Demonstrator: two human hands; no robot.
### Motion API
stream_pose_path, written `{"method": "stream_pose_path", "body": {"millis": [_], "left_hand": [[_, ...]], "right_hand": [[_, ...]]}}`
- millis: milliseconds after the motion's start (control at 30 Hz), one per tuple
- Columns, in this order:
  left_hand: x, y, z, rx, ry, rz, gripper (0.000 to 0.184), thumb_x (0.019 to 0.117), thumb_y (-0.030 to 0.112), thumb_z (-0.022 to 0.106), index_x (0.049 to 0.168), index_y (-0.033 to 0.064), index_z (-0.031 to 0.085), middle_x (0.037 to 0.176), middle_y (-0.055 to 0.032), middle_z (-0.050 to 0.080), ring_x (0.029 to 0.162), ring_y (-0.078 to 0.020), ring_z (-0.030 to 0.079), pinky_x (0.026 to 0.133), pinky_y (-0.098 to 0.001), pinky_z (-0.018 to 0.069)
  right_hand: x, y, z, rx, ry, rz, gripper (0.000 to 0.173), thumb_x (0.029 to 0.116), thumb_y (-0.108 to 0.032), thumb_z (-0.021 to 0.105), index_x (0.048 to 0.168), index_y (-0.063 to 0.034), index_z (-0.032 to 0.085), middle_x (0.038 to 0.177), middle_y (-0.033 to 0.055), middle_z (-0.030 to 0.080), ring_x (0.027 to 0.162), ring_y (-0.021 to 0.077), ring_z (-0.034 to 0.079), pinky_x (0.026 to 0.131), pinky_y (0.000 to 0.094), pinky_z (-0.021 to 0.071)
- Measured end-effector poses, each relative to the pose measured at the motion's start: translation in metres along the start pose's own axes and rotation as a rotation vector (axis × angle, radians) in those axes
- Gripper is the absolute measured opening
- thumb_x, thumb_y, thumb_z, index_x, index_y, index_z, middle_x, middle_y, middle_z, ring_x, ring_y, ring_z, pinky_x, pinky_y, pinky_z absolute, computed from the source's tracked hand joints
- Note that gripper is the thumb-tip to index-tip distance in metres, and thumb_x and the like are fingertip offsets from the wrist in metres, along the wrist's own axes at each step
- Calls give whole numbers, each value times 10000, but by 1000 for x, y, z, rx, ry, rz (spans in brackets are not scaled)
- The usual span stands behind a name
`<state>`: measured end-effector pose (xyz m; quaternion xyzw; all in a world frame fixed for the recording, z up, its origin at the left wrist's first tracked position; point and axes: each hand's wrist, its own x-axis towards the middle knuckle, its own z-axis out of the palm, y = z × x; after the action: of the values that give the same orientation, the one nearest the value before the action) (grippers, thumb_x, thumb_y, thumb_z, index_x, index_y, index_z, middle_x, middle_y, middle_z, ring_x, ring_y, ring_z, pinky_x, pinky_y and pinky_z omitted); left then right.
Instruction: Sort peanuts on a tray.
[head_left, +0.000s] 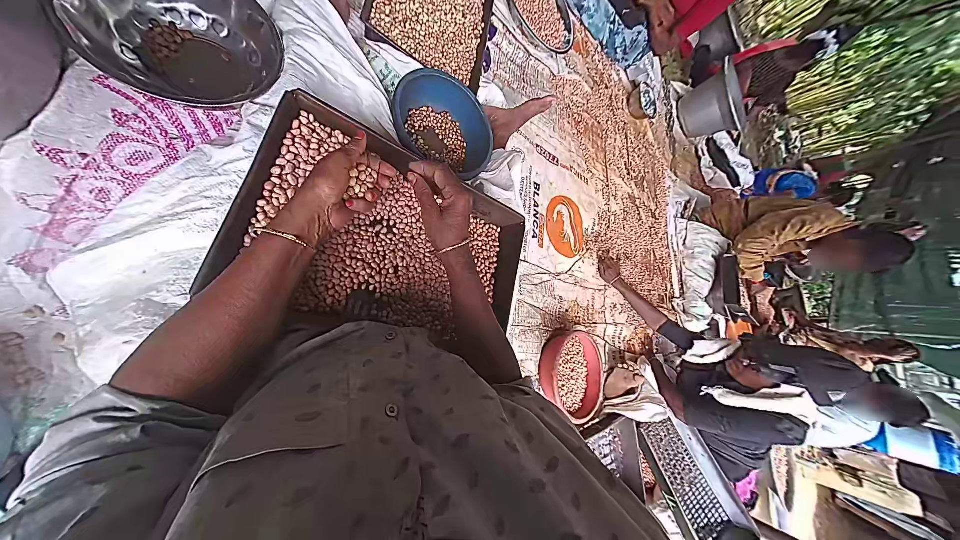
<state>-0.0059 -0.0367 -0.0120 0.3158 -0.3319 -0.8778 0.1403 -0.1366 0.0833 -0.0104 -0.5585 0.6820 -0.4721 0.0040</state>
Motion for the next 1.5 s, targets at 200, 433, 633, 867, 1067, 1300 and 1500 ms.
{"method": "stream_pose_path", "body": {"millis": [200,433,633,867,1067,1300,1500], "left_hand": [[3,-4,0,-50,-128,-91,478,1123,359,258,956,101,624,695,25,578,419,4,396,363,-121,290],[5,1,-6,-156,27,42,425,1121,329,290,940,135,623,682,61,550,439,5,402,386,-114,292],[4,-2,-4,-35,19,39,519,1122,413,250,916,133,636,691,48,594,450,-5,429,393,-125,302],[4,-5,5,74,46,-69,516,1092,535,293,896,176,607,648,55,555,442,-18,427,387,-154,320],[0,2,-3,-91,96,54,418,1119,355,288,944,177,623,734,77,587,471,17,422,415,-112,306],[2,1,-1,-117,36,78,468,1126,356,247,935,158,626,681,76,563,437,15,397,395,-110,301],[4,-3,0,-73,55,93,451,1127,347,261,959,154,632,709,74,587,450,15,420,402,-110,316]], "right_hand": [[-16,1,-10,-98,-215,287,146,996,-67,614,1033,44,700,877,151,715,738,204,688,717,388,583],[-62,-22,4,-668,-656,237,168,976,-80,647,1124,-44,718,1245,172,678,1142,365,662,877,524,582],[-65,-13,-8,-451,-489,248,151,1009,-92,623,1116,2,670,1107,208,670,1005,373,680,860,523,579],[-37,-40,-1,-43,-94,149,272,1025,-11,550,1283,73,565,1123,213,657,956,241,690,841,347,603],[-12,0,-19,-115,13,284,180,984,6,577,1108,77,687,991,209,720,802,256,707,754,410,596],[-50,49,-88,-728,-366,681,267,1009,-135,615,1238,-26,700,1273,222,668,1207,392,633,1025,553,501],[-60,55,-85,-745,-299,638,249,1002,-118,618,1216,-30,709,1312,210,657,1251,386,614,1016,551,509]]}}
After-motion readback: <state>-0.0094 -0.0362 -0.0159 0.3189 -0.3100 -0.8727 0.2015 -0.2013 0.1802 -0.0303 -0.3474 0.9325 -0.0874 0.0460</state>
